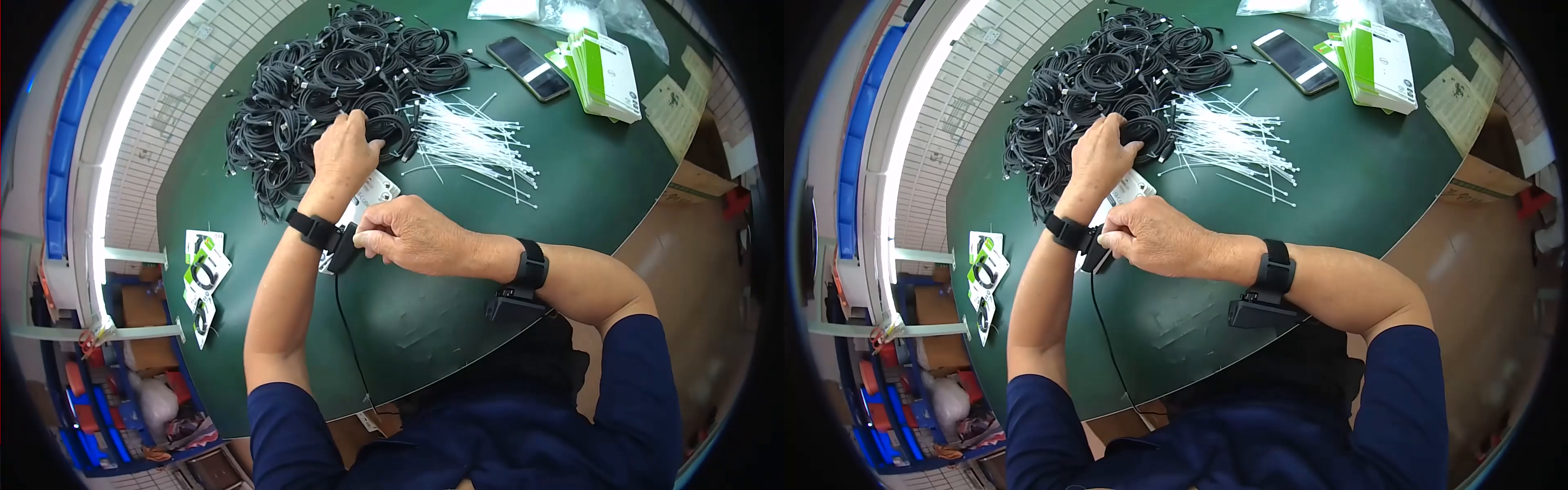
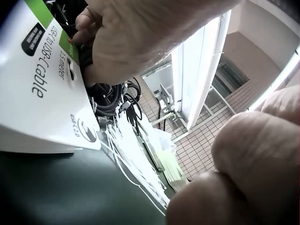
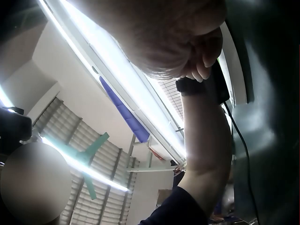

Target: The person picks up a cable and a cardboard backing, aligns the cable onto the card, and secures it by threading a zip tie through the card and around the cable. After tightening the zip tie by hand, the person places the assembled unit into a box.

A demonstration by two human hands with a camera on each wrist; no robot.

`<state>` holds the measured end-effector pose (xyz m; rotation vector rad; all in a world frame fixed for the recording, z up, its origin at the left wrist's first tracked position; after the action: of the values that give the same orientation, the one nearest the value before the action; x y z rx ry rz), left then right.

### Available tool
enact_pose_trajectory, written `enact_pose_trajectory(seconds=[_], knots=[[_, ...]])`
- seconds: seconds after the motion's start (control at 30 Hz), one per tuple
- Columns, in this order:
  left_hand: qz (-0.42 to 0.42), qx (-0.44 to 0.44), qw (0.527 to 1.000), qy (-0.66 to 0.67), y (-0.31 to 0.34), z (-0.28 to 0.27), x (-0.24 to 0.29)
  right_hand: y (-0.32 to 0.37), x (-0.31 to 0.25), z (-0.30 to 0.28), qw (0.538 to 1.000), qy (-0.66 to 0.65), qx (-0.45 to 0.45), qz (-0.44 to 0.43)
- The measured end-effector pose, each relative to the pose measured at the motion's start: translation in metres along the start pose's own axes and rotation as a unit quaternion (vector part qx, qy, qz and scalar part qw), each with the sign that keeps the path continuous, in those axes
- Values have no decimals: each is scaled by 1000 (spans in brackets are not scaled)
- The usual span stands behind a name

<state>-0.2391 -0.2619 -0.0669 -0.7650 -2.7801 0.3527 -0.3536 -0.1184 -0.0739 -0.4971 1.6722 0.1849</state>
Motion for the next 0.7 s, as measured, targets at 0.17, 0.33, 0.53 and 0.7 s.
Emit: enact_pose_trajectory(seconds=[0.17,0.33,0.53,0.7], knots=[[-3,26,998,49,4,3,-4,0,-1,-1,1000,-10,3,-5],[-55,106,983,140,-1,-25,-13,0,-6,-3,1000,-21,11,-1],[-146,180,905,357,13,-68,-11,-6,-9,-21,992,-56,115,-10],[-125,170,891,402,57,-91,19,-13,-21,-49,973,-109,202,6]])
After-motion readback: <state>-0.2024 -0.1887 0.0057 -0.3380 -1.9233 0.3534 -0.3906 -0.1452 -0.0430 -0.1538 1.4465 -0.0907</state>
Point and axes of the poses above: each hand's wrist, its own y-axis away from the middle knuckle, its own z-axis out of the palm, x = y × z, the point moved 2 cm from there along -y, towards the middle knuckle, and after that the axes turned 8 degrees about y, right-handed, at the moved point
